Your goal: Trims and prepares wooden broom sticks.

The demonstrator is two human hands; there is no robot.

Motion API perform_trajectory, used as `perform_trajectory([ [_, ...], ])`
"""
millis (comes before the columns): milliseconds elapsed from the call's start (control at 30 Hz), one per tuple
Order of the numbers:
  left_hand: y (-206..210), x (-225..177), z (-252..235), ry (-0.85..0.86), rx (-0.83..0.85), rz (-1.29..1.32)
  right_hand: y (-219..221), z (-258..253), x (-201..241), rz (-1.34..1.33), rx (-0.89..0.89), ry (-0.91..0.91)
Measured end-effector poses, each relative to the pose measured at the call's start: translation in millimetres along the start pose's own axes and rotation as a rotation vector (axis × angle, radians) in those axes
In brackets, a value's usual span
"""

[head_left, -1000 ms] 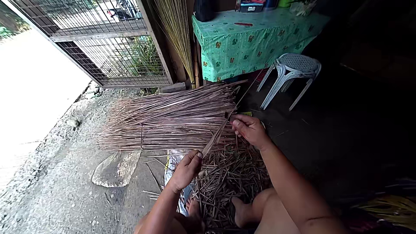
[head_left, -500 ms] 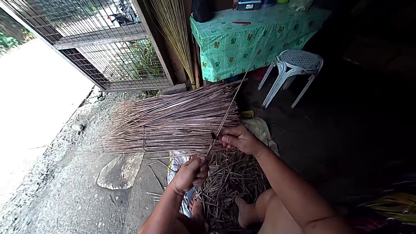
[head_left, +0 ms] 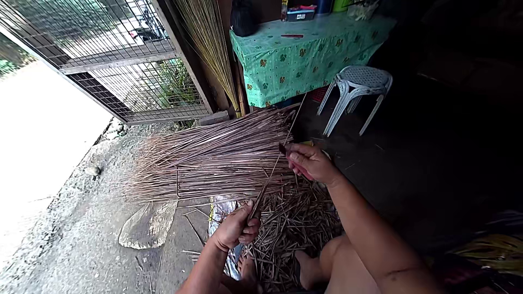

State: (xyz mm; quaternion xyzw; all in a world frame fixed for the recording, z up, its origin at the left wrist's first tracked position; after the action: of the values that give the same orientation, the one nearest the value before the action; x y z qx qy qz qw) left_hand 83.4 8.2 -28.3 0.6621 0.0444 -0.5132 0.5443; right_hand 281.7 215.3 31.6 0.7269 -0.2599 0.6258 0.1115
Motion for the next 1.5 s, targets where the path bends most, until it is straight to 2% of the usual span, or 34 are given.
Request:
perform_trajectory([
  [67, -1.9, -0.5, -2.4, 0.016, -0.004, 0.008, 19.2, -2.2, -4.3, -0.004, 0.176, 0.072],
  [133, -2.6, -0.7, -1.1, 0.014, -0.001, 0.016, 31.7, -4.4, -6.1, 0.011, 0.228, 0.075],
  [233, -2.5, -1.2, 3.1, -0.005, 0.024, 0.019, 16.2, -5.8, -3.6, -0.013, 0.023, -0.009],
  [367, -2.8, 0.1, 3.3, -0.066, 0.033, -0.022, -20.9, -0.2, -0.8, -0.189, -0.347, -0.078],
  [433, -4.3, 2.0, 1.2, -0.039, -0.016, -0.102, -35.4, 6.8, 3.3, -0.233, -0.428, -0.101],
  [533, -5.1, -2.9, -5.4, 0.054, -0.118, -0.230, -30.4, 6.5, 7.8, -0.297, -0.296, -0.141],
  [600, -4.3, -4.8, -8.9, 0.120, -0.190, -0.226, -13.3, 1.5, 4.8, -0.337, -0.223, -0.126],
  [700, -2.3, -5.0, -13.8, 0.242, -0.266, -0.185, 23.4, -5.8, -6.6, -0.320, -0.148, 0.024],
  [833, -2.7, -8.9, -12.6, 0.318, -0.344, -0.200, 81.3, -9.2, -21.0, -0.258, 0.094, 0.181],
  [1000, -2.6, -16.6, -3.9, 0.409, -0.419, -0.213, 118.1, -9.1, -23.1, -0.229, 0.315, 0.156],
  [1100, 2.5, -17.9, -0.9, 0.420, -0.379, -0.189, 117.7, -8.7, -22.6, -0.235, 0.332, 0.087],
  [1267, 8.5, -20.3, 2.4, 0.401, -0.289, -0.186, 92.8, -11.5, -25.4, -0.195, 0.208, 0.032],
  [1367, 7.0, -21.7, 5.5, 0.379, -0.219, -0.199, 81.0, -13.5, -29.1, -0.166, 0.197, -0.017],
  [1500, 4.9, -20.4, 5.9, 0.344, -0.149, -0.116, 73.5, -13.2, -25.9, -0.001, 0.138, -0.088],
])
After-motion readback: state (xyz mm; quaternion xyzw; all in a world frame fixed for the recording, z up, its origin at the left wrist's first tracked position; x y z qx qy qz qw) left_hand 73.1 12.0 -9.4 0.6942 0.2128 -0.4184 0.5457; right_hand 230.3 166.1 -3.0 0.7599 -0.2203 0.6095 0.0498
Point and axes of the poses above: each hand's wrist, its own z-axis away from the middle knuckle, its own y-axis out of the palm, x = y × z, the point moved 3 cm from there along -z, towards the middle knuckle, and after that the axes turned 14 degrees about x, right-handed, at the moved point
